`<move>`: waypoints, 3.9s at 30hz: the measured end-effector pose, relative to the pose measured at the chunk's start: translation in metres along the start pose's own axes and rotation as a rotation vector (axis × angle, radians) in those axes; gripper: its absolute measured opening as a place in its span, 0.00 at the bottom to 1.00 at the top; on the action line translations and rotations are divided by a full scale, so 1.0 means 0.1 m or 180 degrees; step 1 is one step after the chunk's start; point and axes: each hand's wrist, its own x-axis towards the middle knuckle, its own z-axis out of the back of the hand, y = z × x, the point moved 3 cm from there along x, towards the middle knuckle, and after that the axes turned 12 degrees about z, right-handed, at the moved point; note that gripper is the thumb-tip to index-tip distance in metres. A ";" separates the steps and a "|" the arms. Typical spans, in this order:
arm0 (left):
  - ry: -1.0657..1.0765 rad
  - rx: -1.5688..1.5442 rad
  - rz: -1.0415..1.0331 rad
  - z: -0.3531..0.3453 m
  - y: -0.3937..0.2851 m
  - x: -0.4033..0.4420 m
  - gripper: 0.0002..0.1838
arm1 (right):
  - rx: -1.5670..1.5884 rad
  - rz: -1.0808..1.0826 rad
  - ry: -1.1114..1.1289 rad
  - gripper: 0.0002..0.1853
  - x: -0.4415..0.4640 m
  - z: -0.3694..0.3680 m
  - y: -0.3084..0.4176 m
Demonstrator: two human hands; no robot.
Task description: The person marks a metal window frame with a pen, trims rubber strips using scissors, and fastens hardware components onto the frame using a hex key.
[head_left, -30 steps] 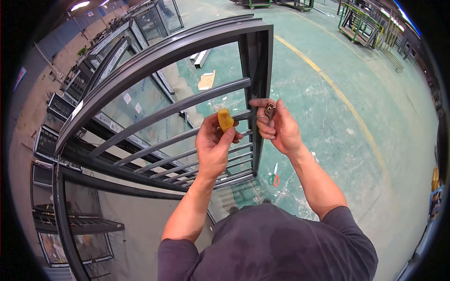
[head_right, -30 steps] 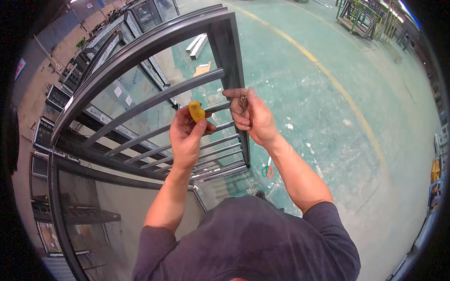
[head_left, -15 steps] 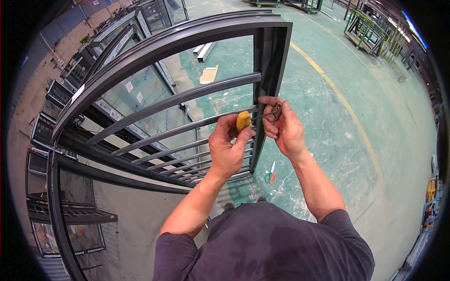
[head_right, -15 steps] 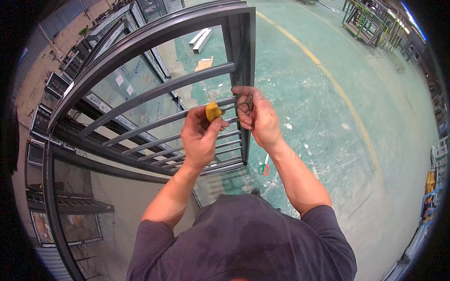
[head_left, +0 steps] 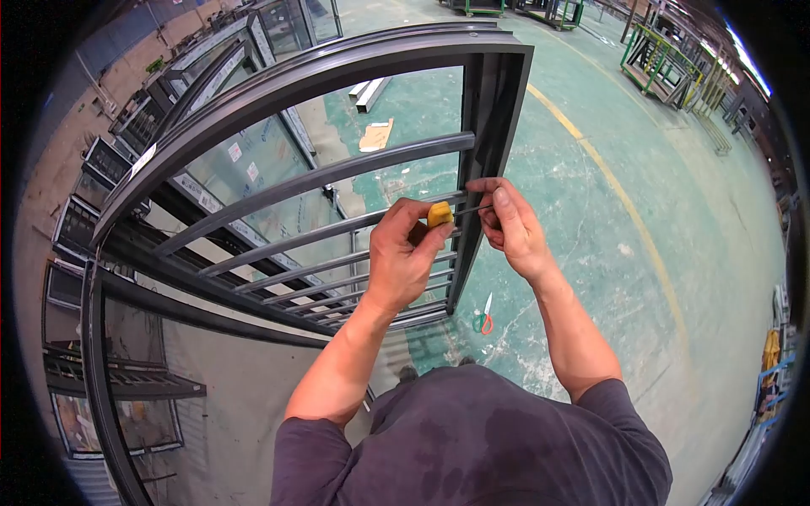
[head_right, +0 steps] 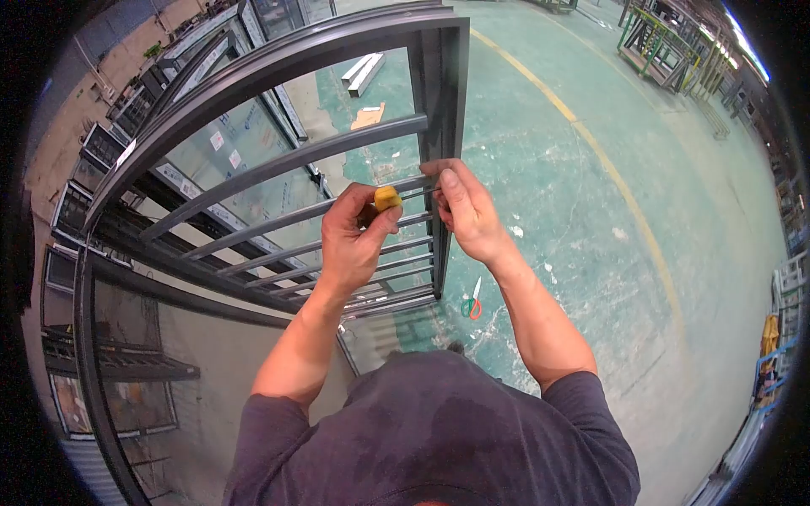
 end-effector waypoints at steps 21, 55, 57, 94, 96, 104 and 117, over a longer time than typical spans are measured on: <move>-0.0085 -0.1056 0.0357 0.02 0.15 0.28 0.08 | -0.2628 0.1812 -0.0331 0.09 0.34 0.21 0.43; -0.0450 0.0295 -0.0562 -0.08 -0.05 0.60 0.12 | -0.1765 0.1184 0.0414 0.19 0.69 0.13 1.02; -0.0436 0.0261 -0.0567 -0.09 -0.03 0.61 0.12 | -0.1992 0.1667 0.0200 0.19 0.66 0.29 0.89; 0.0066 0.2396 -0.1330 0.11 -0.69 0.76 0.12 | -0.3061 0.2735 -0.0179 0.22 0.55 0.32 0.34; 0.0112 0.2653 -0.1755 0.11 -0.66 0.75 0.13 | -0.3040 0.2750 -0.0192 0.22 0.56 0.32 0.33; 0.0107 0.2635 -0.1757 0.08 -0.74 0.73 0.11 | -0.3058 0.2810 -0.0214 0.23 0.55 0.35 0.28; 0.0121 0.1886 -0.0674 0.07 -0.57 0.76 0.08 | -0.3041 0.2672 -0.0154 0.24 0.57 0.33 0.30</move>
